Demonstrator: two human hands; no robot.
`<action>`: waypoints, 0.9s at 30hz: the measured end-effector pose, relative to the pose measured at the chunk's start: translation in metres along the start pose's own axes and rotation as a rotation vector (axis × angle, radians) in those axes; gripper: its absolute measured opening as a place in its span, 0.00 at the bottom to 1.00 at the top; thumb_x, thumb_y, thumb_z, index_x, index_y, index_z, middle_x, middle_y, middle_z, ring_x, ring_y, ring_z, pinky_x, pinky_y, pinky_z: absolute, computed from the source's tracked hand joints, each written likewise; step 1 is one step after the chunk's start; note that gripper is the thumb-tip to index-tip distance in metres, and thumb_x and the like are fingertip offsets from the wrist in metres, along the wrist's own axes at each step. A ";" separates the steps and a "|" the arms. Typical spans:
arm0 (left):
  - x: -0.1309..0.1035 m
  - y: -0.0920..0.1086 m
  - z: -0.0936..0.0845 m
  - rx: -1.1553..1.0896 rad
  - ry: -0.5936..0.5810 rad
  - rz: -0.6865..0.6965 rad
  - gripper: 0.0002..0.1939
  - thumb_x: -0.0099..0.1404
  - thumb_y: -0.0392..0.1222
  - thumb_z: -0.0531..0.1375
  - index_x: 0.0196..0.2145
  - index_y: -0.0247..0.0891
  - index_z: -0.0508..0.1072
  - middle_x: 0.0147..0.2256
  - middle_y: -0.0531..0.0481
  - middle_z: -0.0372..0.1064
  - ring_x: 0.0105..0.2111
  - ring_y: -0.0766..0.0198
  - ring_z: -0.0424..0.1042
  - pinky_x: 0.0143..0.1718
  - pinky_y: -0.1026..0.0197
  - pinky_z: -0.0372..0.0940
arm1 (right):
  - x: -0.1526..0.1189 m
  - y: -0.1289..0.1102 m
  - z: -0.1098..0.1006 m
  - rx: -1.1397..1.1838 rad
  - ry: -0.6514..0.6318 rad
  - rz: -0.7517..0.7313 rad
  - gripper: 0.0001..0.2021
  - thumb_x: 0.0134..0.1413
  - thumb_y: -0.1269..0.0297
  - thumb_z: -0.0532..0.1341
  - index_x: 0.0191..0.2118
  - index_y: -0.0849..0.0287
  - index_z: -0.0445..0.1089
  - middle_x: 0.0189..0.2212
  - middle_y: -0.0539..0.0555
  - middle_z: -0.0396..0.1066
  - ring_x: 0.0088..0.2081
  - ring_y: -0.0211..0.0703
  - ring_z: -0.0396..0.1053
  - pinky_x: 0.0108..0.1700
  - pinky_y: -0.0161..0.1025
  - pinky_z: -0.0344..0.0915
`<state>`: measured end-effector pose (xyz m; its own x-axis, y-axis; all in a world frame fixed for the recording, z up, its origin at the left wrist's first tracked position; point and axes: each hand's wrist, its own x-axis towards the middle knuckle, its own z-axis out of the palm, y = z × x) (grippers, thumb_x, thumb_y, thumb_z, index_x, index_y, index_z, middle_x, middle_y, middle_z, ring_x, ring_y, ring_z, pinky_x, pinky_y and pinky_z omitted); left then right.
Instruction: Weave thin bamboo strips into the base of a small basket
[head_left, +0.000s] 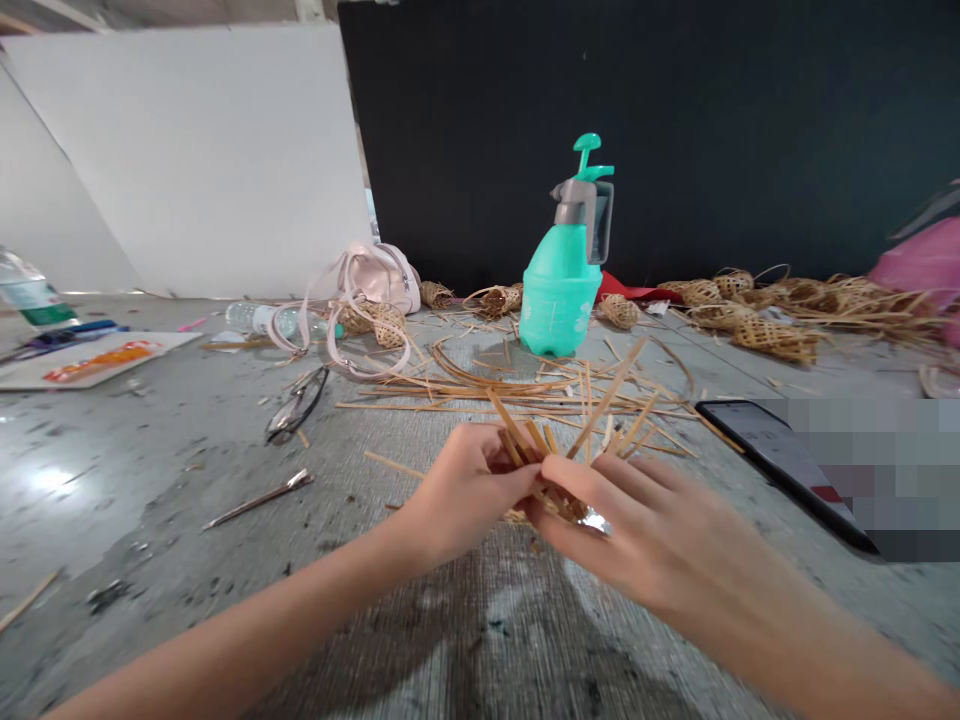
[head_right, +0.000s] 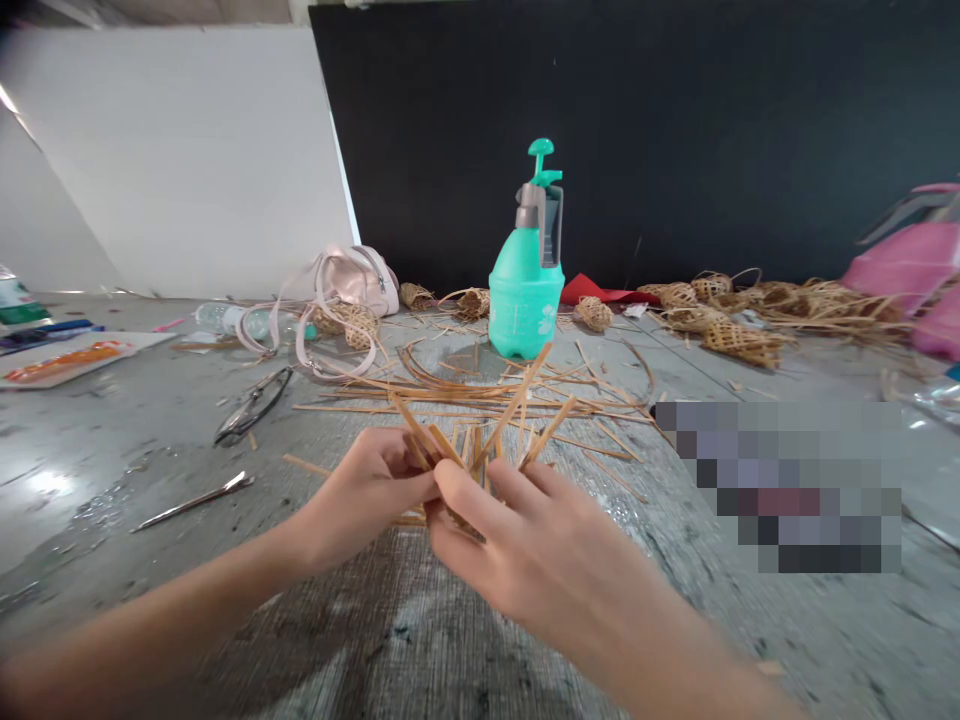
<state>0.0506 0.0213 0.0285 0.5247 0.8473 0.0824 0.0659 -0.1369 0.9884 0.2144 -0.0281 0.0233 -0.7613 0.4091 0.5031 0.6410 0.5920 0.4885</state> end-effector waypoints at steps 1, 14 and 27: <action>0.000 0.001 0.000 -0.012 0.020 0.001 0.05 0.54 0.30 0.56 0.23 0.31 0.69 0.21 0.54 0.65 0.22 0.71 0.64 0.23 0.69 0.58 | 0.000 -0.001 0.001 -0.026 0.009 0.004 0.14 0.55 0.78 0.49 0.40 0.58 0.68 0.38 0.55 0.67 0.31 0.41 0.65 0.30 0.40 0.60; -0.002 0.004 0.000 0.074 0.071 0.023 0.05 0.56 0.31 0.55 0.24 0.30 0.69 0.21 0.53 0.63 0.22 0.68 0.63 0.24 0.66 0.58 | 0.000 -0.014 0.004 -0.169 -0.043 0.122 0.13 0.50 0.74 0.55 0.42 0.52 0.63 0.44 0.61 0.64 0.33 0.43 0.65 0.31 0.40 0.56; 0.000 0.003 -0.001 0.067 0.050 -0.033 0.07 0.55 0.32 0.56 0.21 0.31 0.68 0.20 0.52 0.64 0.22 0.69 0.63 0.25 0.66 0.59 | -0.005 -0.008 0.008 -0.088 -0.115 0.057 0.17 0.44 0.77 0.54 0.40 0.51 0.63 0.41 0.56 0.66 0.29 0.41 0.63 0.30 0.40 0.55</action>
<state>0.0499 0.0216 0.0314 0.4784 0.8762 0.0582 0.1395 -0.1413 0.9801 0.2120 -0.0293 0.0116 -0.7266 0.5199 0.4492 0.6855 0.5046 0.5248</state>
